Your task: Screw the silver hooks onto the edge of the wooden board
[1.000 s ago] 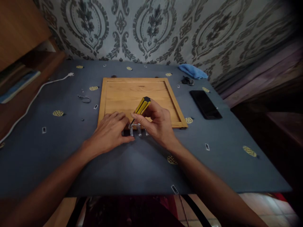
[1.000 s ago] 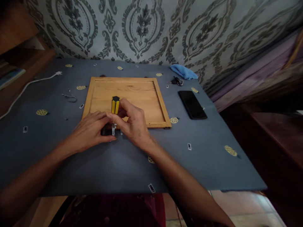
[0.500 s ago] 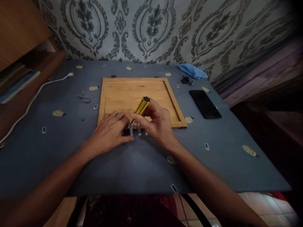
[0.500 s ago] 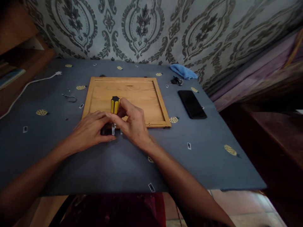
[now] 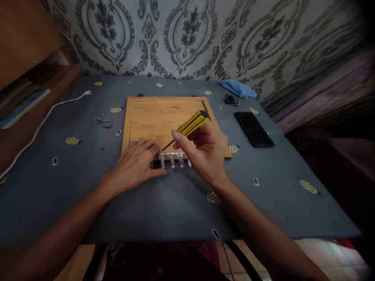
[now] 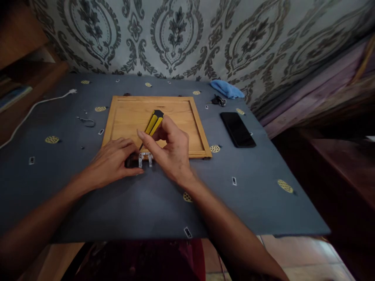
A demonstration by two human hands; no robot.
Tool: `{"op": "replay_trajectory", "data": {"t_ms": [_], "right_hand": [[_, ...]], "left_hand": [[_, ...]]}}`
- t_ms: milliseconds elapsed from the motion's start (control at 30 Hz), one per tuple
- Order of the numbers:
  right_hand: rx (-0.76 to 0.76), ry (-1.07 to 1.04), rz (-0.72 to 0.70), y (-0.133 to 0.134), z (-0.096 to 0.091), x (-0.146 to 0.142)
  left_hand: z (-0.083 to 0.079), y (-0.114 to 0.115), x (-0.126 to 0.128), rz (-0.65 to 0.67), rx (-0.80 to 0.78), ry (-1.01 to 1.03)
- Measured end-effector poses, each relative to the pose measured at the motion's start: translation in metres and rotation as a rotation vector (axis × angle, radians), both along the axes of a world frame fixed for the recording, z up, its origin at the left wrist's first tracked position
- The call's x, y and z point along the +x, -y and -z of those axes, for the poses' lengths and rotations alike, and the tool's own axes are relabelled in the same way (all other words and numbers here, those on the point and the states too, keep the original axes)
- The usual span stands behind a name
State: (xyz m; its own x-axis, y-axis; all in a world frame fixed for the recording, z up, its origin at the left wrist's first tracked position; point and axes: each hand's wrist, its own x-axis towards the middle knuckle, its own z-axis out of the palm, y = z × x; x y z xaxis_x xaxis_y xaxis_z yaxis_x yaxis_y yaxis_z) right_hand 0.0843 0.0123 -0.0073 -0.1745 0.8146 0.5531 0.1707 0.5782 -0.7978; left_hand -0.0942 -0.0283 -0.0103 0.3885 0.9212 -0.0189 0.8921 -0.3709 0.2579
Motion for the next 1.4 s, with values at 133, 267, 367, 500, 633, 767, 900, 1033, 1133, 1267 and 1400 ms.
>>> {"op": "replay_trajectory", "data": {"t_ms": [133, 267, 367, 500, 633, 767, 900, 1033, 1133, 1267, 1400], "right_hand": [[0.005, 0.049, -0.002, -0.001, 0.002, 0.002], [-0.033, 0.071, -0.048, -0.001, 0.007, 0.001], [-0.043, 0.06, -0.069, 0.0, 0.009, 0.0], [-0.051, 0.05, -0.058, -0.002, 0.01, 0.001], [-0.051, -0.022, -0.046, -0.007, 0.007, 0.004], [-0.041, -0.072, -0.031, -0.012, -0.001, 0.015], [-0.008, -0.078, 0.039, -0.016, -0.007, 0.041], [0.002, -0.082, 0.1, -0.019, -0.007, 0.072], [-0.012, -0.084, 0.119, -0.019, -0.001, 0.088], [-0.042, -0.125, 0.136, -0.013, 0.008, 0.095], [-0.068, -0.176, 0.122, -0.005, 0.013, 0.096]], "left_hand": [[0.0, 0.0, 0.0, -0.008, 0.001, 0.019], [0.003, 0.0, -0.001, 0.008, 0.001, 0.021], [0.004, -0.001, -0.002, 0.008, 0.005, 0.015], [0.003, 0.0, -0.002, 0.015, 0.011, 0.012], [0.002, 0.0, -0.001, 0.007, 0.017, 0.024], [0.001, -0.002, -0.006, 0.008, -0.005, 0.067], [-0.01, -0.006, -0.023, -0.039, -0.019, 0.235], [-0.025, -0.008, -0.027, -0.078, 0.049, 0.373], [-0.028, -0.007, -0.005, -0.041, 0.056, 0.341], [-0.022, -0.004, 0.043, 0.082, 0.044, 0.174], [-0.016, -0.009, 0.077, 0.132, 0.075, 0.052]]}}
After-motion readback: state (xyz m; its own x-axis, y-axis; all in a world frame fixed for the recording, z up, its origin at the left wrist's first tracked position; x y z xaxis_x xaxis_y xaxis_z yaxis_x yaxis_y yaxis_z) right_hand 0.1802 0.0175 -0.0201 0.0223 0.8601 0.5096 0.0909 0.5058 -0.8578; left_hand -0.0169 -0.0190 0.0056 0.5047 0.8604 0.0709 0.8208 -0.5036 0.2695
